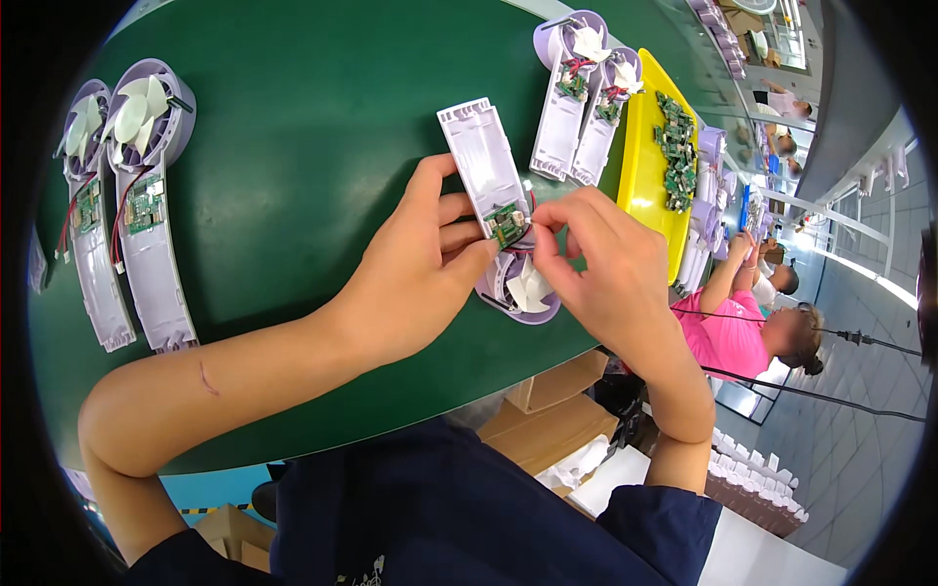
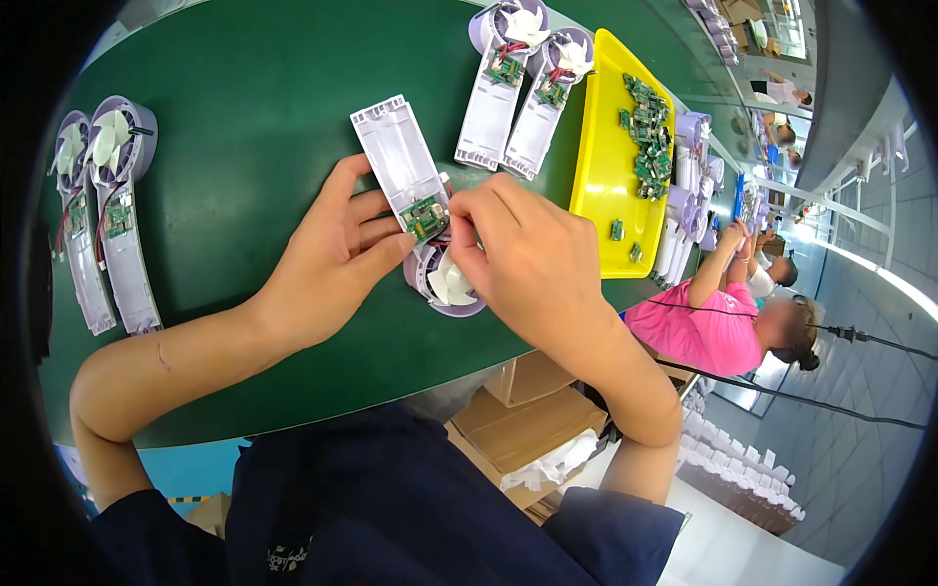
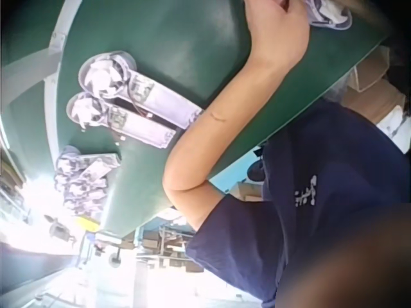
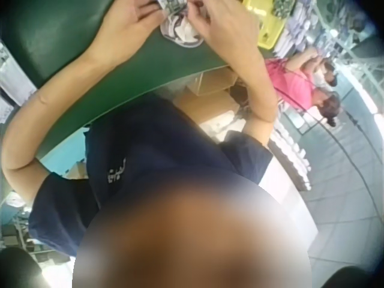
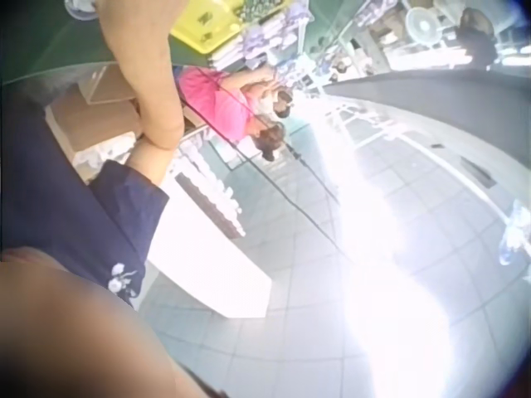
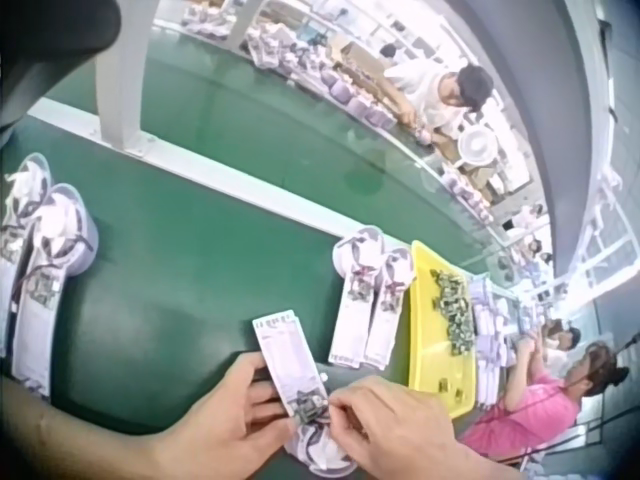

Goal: The person assembles handheld fans by connecting the motor wires to the circuit boards inside the plastic fan casings and arranging the units on the conveyor table by hand.

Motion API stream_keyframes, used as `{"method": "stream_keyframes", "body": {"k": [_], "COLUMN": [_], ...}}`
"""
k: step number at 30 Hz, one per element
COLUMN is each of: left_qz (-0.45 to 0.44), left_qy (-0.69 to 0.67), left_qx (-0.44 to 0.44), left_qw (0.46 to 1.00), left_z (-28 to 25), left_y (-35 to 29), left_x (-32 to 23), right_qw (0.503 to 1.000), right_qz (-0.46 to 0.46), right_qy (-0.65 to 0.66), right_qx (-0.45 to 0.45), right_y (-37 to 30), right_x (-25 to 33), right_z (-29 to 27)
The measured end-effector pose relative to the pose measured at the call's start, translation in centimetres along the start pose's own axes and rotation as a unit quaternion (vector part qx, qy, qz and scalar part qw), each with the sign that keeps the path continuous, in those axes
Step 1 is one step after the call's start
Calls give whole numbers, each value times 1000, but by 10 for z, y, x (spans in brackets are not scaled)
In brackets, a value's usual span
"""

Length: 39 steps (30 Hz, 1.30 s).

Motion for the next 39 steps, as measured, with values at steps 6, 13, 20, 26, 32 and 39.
{"method": "stream_keyframes", "body": {"k": [6, 13, 20, 26, 32, 39], "left_qz": [-2, -8, -6, 0, -15, -5], "left_qy": [1, 4, 3, 1, 8, 34], "left_qx": [2, 3, 5, 1, 13, -12], "left_qw": [1000, 1000, 1000, 1000, 1000, 999], "left_z": [0, -1, -1, -1, 4, -4], "left_y": [2, 2, 2, 3, 4, -2], "left_x": [0, 2, 5, 4, -1, 1], "right_qw": [1000, 999, 999, 998, 996, 992], "right_qz": [0, -4, -6, -19, -12, -19], "right_qy": [26, 31, 34, 18, -1, -14], "right_qx": [-1, 8, 25, 62, 86, 126], "right_y": [-1, 1, 3, 11, 14, 10], "right_x": [-2, -3, -3, -3, 2, -1], "right_z": [0, 0, -1, -4, -11, -1]}}
Point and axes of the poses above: each hand's wrist, its own y-axis towards the middle knuckle, its own z-axis out of the palm, x = y × z, the point moved 1 cm from there along y, towards the middle knuckle, and after that the axes turned 10 degrees about -x, right-handed, at the moved point
